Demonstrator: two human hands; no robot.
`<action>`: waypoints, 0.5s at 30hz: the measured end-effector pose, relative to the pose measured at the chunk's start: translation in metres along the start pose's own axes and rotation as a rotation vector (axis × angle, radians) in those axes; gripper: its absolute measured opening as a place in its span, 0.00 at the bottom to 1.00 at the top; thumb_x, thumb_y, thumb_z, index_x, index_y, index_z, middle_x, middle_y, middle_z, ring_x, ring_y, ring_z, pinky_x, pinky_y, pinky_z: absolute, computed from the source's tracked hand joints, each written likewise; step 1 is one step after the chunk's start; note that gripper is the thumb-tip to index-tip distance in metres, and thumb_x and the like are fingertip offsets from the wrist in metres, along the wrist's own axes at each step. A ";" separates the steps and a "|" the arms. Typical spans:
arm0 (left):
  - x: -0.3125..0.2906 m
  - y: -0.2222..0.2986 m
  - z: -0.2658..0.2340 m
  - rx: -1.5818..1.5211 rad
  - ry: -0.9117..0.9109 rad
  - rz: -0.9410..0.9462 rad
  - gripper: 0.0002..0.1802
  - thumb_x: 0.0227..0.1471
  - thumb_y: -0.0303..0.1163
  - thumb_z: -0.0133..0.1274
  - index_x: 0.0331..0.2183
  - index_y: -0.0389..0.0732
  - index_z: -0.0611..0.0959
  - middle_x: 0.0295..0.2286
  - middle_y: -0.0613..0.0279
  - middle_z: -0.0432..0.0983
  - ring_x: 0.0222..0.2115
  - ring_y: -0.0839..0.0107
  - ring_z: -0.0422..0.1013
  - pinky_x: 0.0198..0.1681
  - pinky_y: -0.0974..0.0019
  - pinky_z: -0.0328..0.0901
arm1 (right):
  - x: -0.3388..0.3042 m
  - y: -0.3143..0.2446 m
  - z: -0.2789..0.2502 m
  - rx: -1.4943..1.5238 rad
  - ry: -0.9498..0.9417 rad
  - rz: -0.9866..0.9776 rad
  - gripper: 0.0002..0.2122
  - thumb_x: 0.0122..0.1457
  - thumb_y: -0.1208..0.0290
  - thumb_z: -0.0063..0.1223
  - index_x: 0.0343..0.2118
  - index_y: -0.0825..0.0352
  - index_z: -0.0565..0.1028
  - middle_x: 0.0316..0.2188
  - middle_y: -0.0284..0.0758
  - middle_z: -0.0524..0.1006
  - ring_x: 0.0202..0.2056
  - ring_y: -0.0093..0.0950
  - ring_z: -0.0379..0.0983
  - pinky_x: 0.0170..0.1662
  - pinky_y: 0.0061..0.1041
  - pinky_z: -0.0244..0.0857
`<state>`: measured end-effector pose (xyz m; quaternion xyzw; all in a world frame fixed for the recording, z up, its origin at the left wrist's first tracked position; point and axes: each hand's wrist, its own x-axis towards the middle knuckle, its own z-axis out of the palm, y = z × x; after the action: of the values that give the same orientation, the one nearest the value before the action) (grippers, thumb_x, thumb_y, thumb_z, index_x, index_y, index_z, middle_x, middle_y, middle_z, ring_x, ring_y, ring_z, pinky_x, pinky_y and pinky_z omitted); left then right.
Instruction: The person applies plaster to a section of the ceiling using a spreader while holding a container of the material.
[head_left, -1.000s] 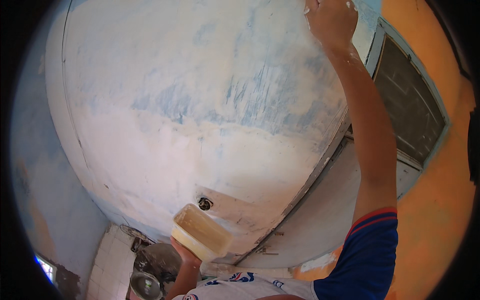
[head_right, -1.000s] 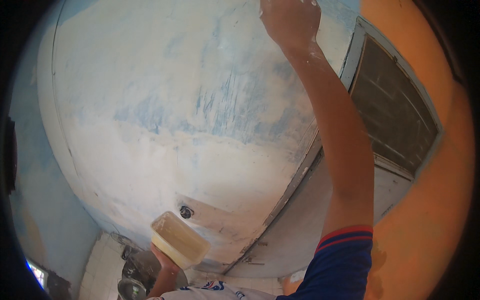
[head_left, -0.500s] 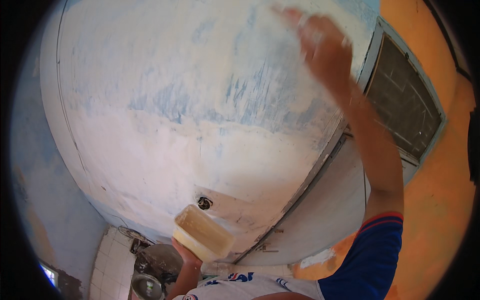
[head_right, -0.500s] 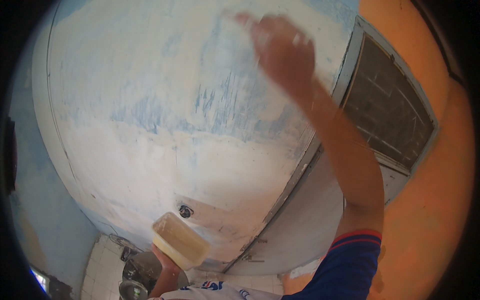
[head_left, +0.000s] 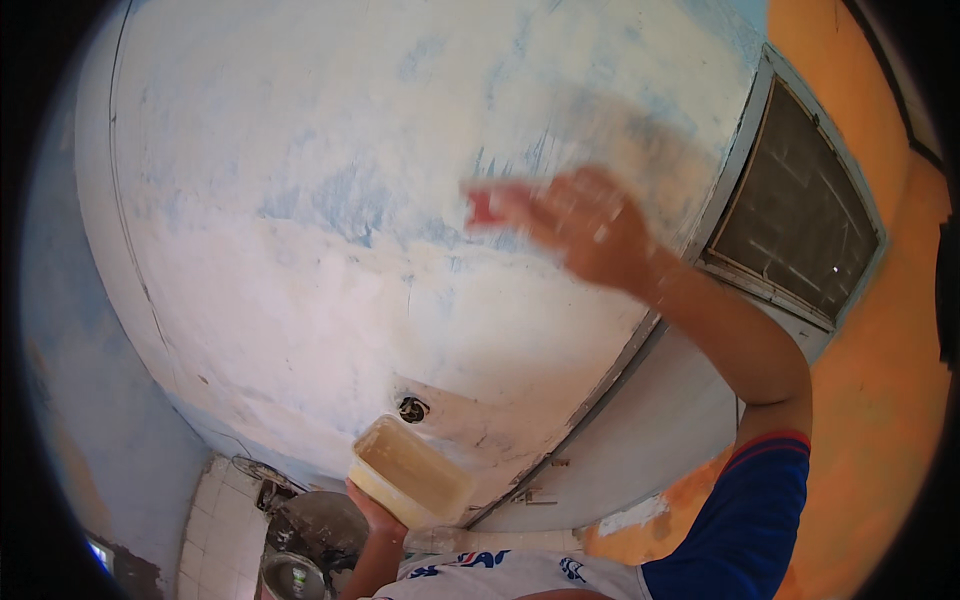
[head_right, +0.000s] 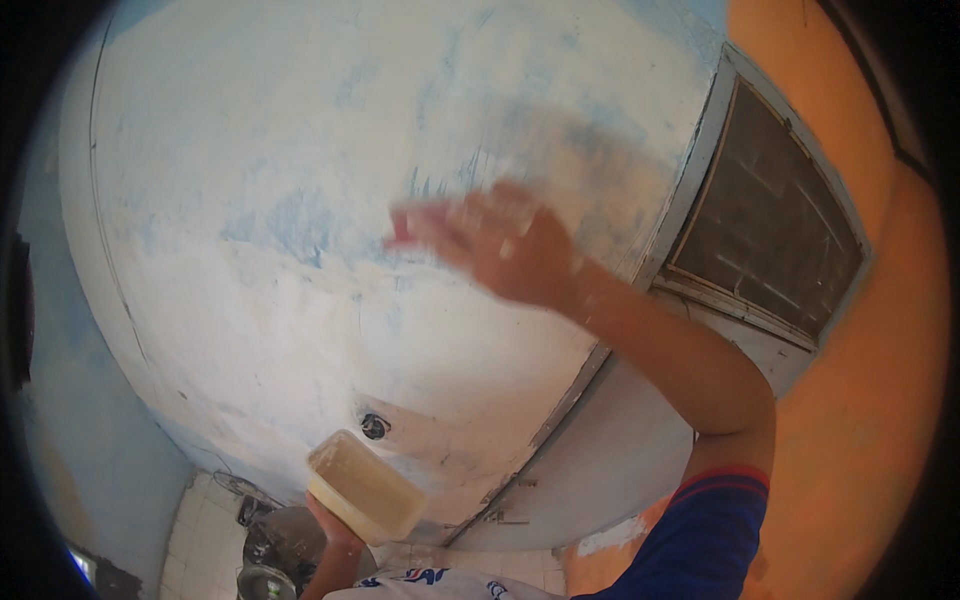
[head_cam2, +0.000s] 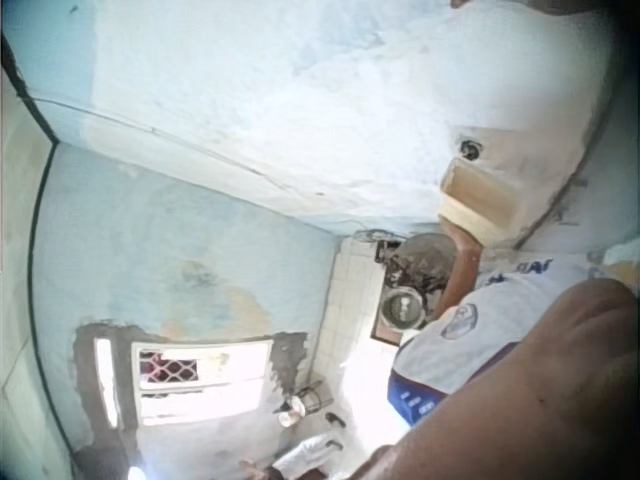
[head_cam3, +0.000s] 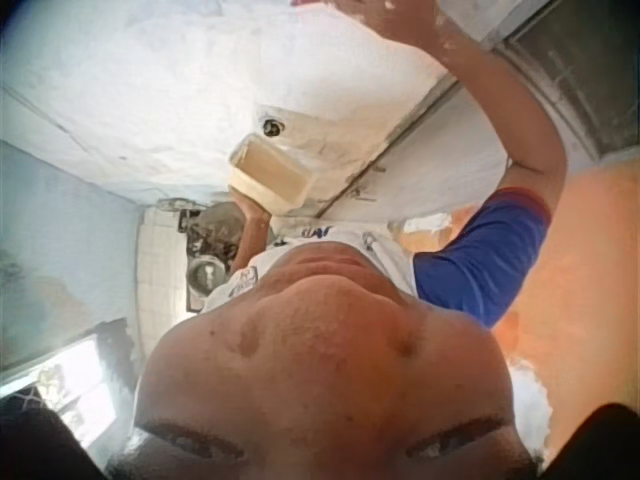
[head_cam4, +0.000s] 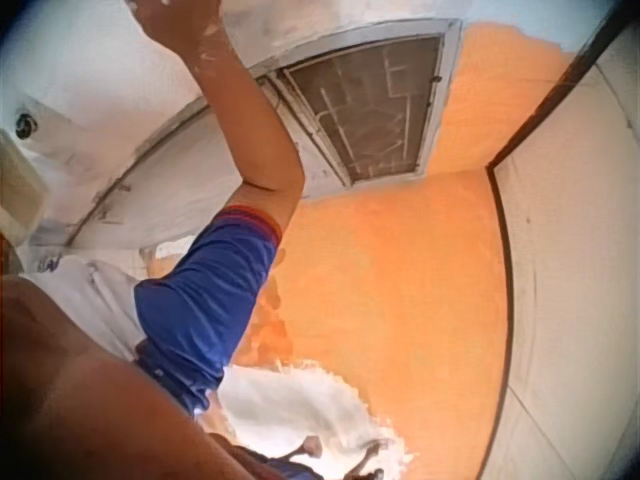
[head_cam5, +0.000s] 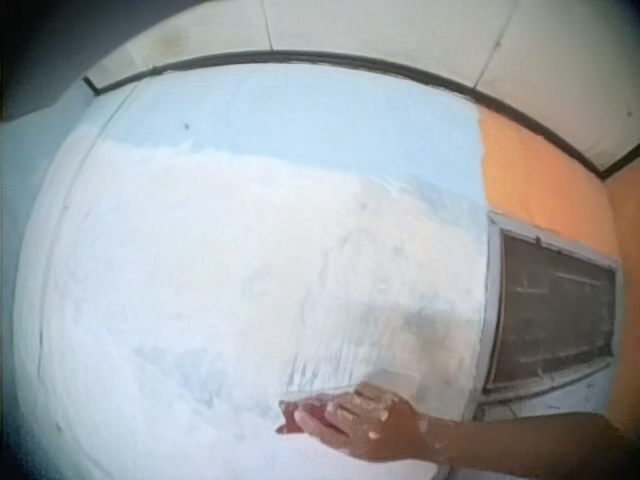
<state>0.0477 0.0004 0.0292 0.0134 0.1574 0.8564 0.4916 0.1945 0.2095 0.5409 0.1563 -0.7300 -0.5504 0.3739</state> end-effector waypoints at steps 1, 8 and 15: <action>-0.003 0.003 0.002 0.009 0.003 -0.003 0.43 0.62 0.71 0.29 0.64 0.52 0.69 0.59 0.62 0.68 0.60 0.57 0.66 0.63 0.52 0.61 | 0.015 0.022 -0.008 -0.001 -0.006 0.062 0.12 0.66 0.70 0.53 0.51 0.56 0.79 0.34 0.24 0.84 0.32 0.16 0.79 0.33 0.21 0.76; 0.011 0.007 -0.006 0.049 0.046 0.018 0.43 0.62 0.71 0.29 0.64 0.51 0.69 0.60 0.62 0.68 0.60 0.57 0.65 0.62 0.52 0.62 | 0.036 0.164 0.003 -0.467 0.071 0.380 0.13 0.68 0.65 0.50 0.51 0.60 0.79 0.32 0.37 0.78 0.31 0.36 0.77 0.32 0.36 0.73; 0.015 0.024 -0.009 0.028 0.051 0.030 0.42 0.63 0.70 0.28 0.63 0.51 0.69 0.59 0.62 0.69 0.59 0.57 0.66 0.62 0.52 0.63 | -0.014 -0.037 0.052 0.019 0.000 -0.177 0.11 0.58 0.69 0.64 0.42 0.64 0.82 0.35 0.37 0.85 0.39 0.30 0.83 0.46 0.38 0.80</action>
<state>0.0181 -0.0001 0.0252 0.0006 0.1817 0.8613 0.4744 0.1595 0.2415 0.4955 0.2237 -0.7185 -0.5743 0.3223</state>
